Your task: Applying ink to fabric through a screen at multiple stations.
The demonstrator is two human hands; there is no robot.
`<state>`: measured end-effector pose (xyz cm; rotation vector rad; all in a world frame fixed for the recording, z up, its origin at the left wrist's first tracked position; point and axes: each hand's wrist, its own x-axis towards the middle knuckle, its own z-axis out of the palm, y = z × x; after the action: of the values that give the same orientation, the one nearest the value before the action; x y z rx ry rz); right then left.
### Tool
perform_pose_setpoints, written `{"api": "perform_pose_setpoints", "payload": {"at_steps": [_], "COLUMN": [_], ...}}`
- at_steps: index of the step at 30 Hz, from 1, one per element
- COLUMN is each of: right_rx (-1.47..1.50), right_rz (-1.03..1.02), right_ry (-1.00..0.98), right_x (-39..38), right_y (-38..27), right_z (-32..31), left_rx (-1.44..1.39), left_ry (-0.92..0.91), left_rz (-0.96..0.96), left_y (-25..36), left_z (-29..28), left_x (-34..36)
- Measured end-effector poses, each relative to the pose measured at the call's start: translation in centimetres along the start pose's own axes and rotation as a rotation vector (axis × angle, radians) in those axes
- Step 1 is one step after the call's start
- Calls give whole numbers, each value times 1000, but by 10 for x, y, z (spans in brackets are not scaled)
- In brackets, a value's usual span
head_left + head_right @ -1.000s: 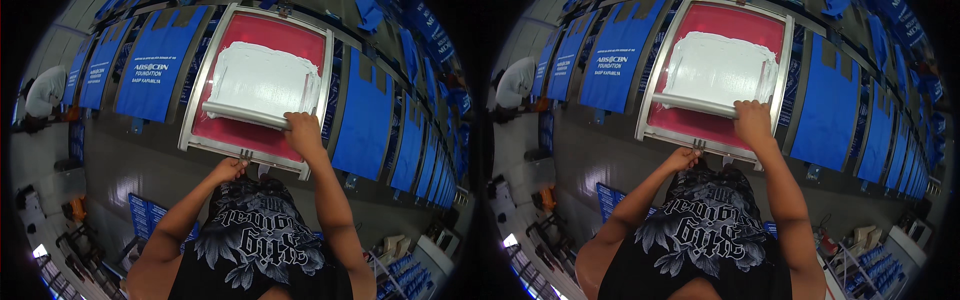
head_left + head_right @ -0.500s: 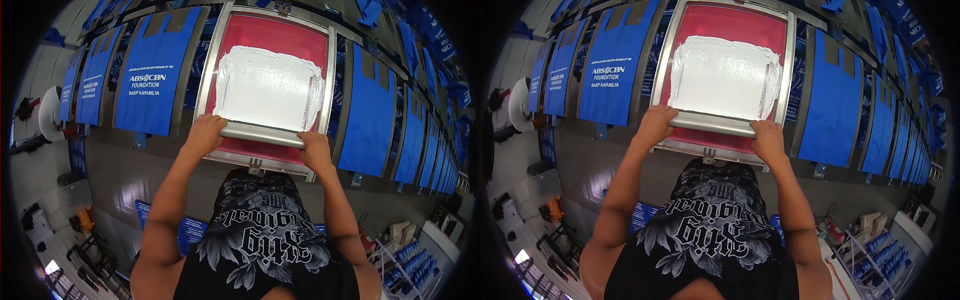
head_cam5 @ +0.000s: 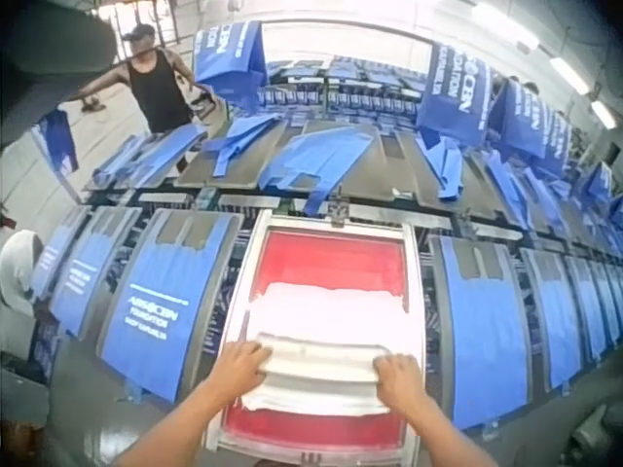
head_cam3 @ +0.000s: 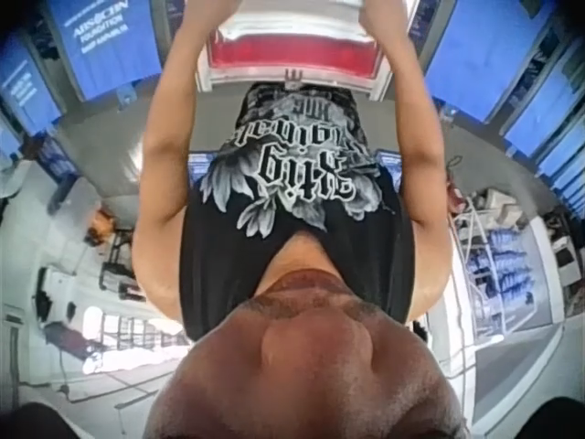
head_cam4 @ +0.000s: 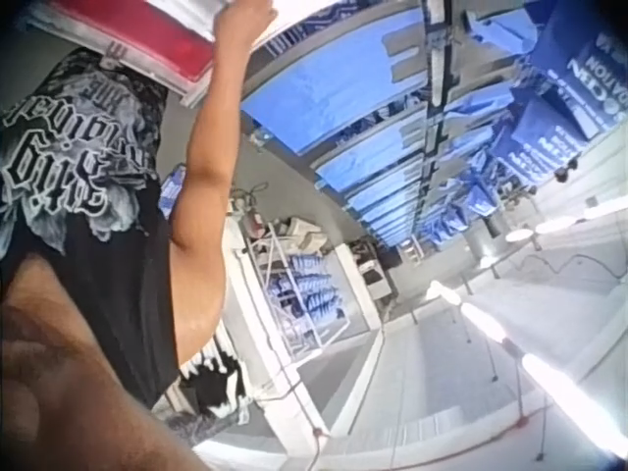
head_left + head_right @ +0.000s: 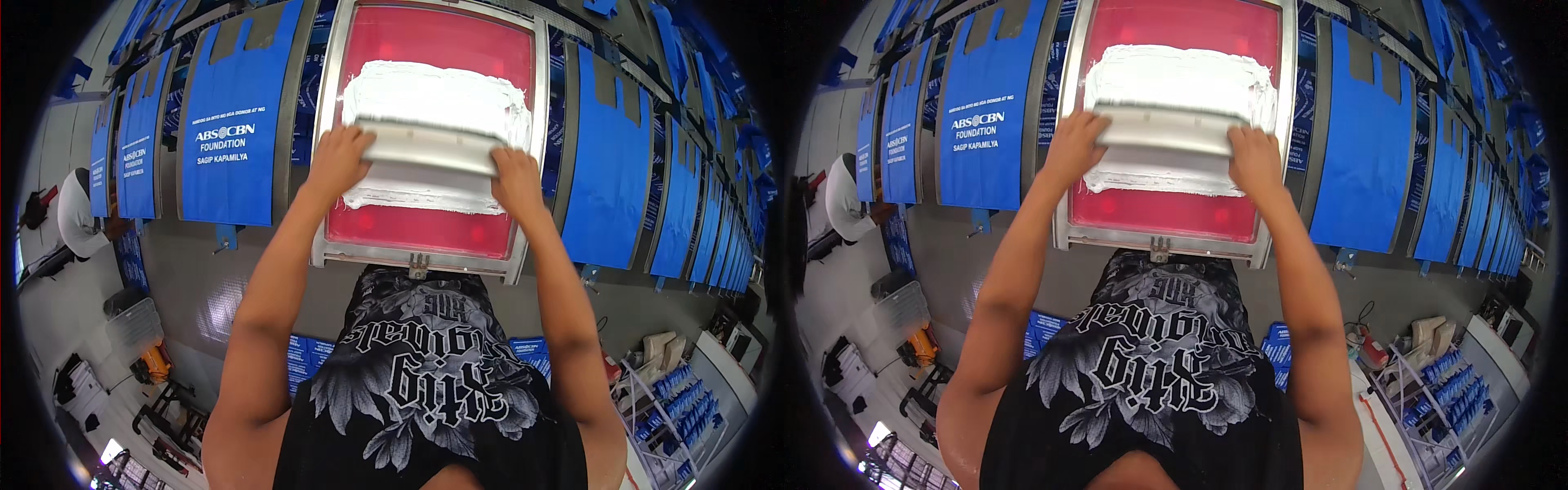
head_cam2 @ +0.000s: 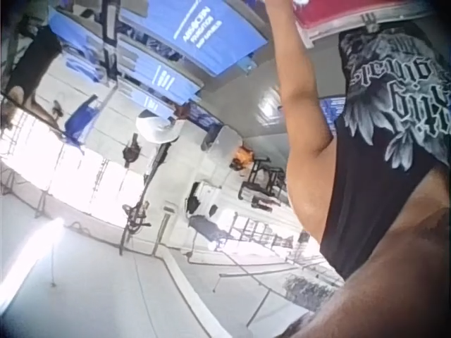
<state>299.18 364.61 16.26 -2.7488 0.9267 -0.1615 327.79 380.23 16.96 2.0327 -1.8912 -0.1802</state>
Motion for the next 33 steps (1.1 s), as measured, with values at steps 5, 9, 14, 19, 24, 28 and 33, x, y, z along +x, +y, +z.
{"api": "perform_pose_setpoints", "payload": {"at_steps": [5, 9, 14, 19, 24, 28, 33], "right_rx": [217, 203, -39, -23, 102, -21, -29], "right_rz": [26, 18, 14, 48, 66, 79, 75], "right_ry": [-75, -38, -33, -245, -256, -138, -165], "right_x": [-86, -63, 74, 56, -73, 15, 96], "right_y": [-46, -17, 44, 25, -25, 19, 63], "right_z": [-44, -10, -14, -45, -23, -5, -35], "left_rx": [-56, -78, -16, 26, -109, -85, -85], "left_ry": [-149, 19, -19, -142, -61, -39, -200], "left_rz": [-84, -66, -217, -252, -72, -140, -218], "left_y": [51, 40, -22, -10, 44, -1, -18], "left_z": [-22, 8, 8, -25, -5, -1, -19], "left_x": [-89, -73, 81, 59, -71, 24, 120]}}
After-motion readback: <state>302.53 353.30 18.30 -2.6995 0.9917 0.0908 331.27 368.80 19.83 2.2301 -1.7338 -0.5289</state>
